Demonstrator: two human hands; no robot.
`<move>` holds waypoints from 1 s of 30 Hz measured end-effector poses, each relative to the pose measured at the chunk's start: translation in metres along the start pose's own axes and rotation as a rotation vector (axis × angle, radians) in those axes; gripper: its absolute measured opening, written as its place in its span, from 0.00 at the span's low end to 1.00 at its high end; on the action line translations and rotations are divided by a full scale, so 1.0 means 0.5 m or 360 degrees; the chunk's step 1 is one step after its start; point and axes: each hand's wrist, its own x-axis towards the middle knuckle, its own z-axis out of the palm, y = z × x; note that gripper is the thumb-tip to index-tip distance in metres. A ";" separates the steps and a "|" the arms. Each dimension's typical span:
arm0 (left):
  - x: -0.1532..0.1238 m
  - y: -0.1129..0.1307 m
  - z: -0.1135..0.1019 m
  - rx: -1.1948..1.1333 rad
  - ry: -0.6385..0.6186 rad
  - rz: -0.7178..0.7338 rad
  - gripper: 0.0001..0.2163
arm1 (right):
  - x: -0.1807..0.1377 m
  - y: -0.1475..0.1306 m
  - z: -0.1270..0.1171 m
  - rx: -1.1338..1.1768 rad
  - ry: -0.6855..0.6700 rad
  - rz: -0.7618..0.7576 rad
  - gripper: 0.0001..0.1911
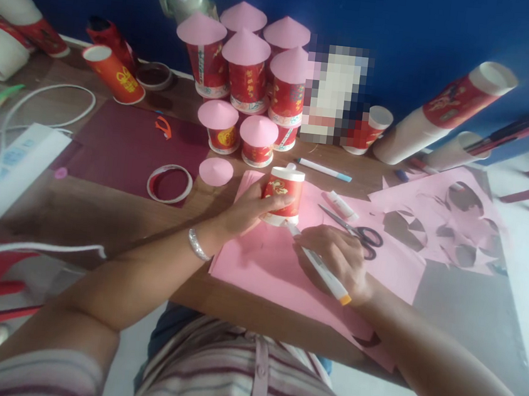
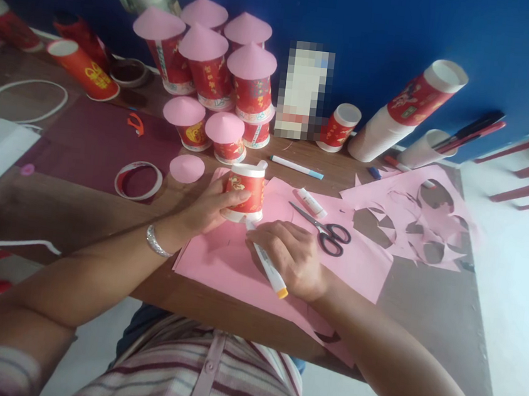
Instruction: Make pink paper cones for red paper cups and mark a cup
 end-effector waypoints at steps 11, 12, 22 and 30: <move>-0.002 -0.001 -0.001 0.0036 -0.0017 -0.0070 0.21 | 0.002 -0.001 0.000 0.0053 -0.0041 -0.0012 0.12; -0.002 -0.002 -0.002 0.0042 -0.0019 -0.0077 0.21 | 0.002 0.000 0.000 0.0053 -0.0041 -0.0008 0.13; -0.002 0.002 0.001 0.0036 -0.0016 -0.0075 0.22 | -0.001 0.008 -0.006 0.0065 -0.0044 -0.0003 0.12; -0.001 0.004 0.003 0.0035 0.0004 -0.0019 0.21 | -0.003 0.006 -0.005 0.0056 -0.0040 0.0034 0.13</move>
